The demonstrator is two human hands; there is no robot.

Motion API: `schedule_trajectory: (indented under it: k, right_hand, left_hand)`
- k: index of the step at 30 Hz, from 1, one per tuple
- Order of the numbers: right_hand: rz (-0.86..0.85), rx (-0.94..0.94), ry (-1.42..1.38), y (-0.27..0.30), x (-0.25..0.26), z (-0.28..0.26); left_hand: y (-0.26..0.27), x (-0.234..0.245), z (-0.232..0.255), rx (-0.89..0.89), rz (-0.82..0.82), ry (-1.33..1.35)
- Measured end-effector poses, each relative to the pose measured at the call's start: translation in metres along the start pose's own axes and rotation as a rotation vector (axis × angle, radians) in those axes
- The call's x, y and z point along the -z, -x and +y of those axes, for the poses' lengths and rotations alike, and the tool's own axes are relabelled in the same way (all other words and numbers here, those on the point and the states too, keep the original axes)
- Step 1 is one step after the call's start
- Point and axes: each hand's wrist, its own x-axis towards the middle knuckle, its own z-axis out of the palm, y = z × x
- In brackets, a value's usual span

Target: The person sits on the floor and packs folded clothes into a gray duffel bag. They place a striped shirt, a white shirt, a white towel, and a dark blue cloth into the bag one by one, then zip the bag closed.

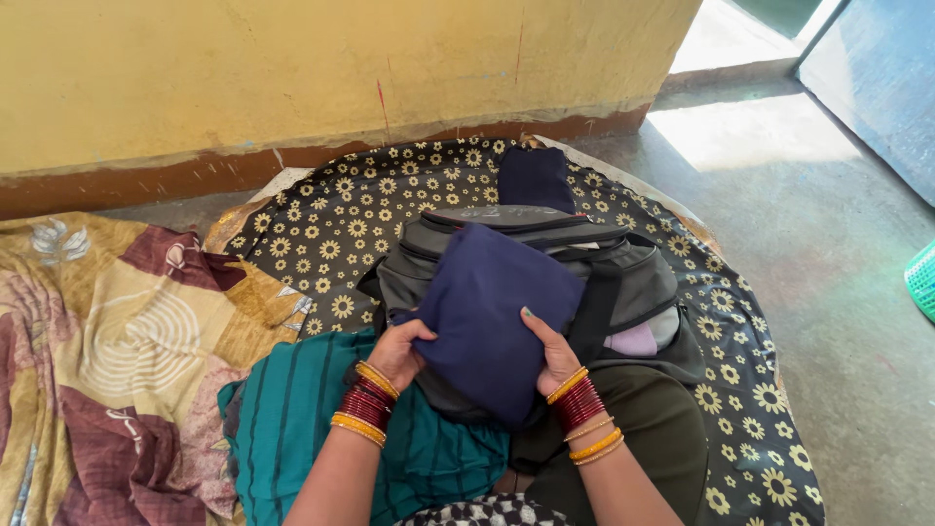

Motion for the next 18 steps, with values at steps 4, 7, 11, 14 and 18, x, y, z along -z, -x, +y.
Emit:
schedule_trajectory:
  k: [4, 7, 11, 14, 18]
  right_hand:
    - [0.083, -0.048, -0.038, -0.009, 0.021, -0.006]
    - [0.082, 0.064, -0.112, -0.009, 0.036, -0.022]
    - [0.087, 0.246, -0.18, -0.005, 0.055, -0.057]
    - [0.083, 0.373, -0.292, -0.01, 0.065, -0.08]
    - [0.2, 0.439, -0.392, -0.02, 0.08, -0.087]
  left_hand:
    - [0.008, -0.015, 0.004, -0.037, -0.004, -0.294]
    - [0.003, -0.022, -0.004, -0.041, 0.096, -0.513]
    - [0.009, -0.031, -0.014, -0.224, -0.109, -1.059]
    - [0.022, -0.05, -0.016, -0.254, -0.21, -1.347]
    - [0.025, -0.066, -0.018, -0.308, -0.239, -1.576]
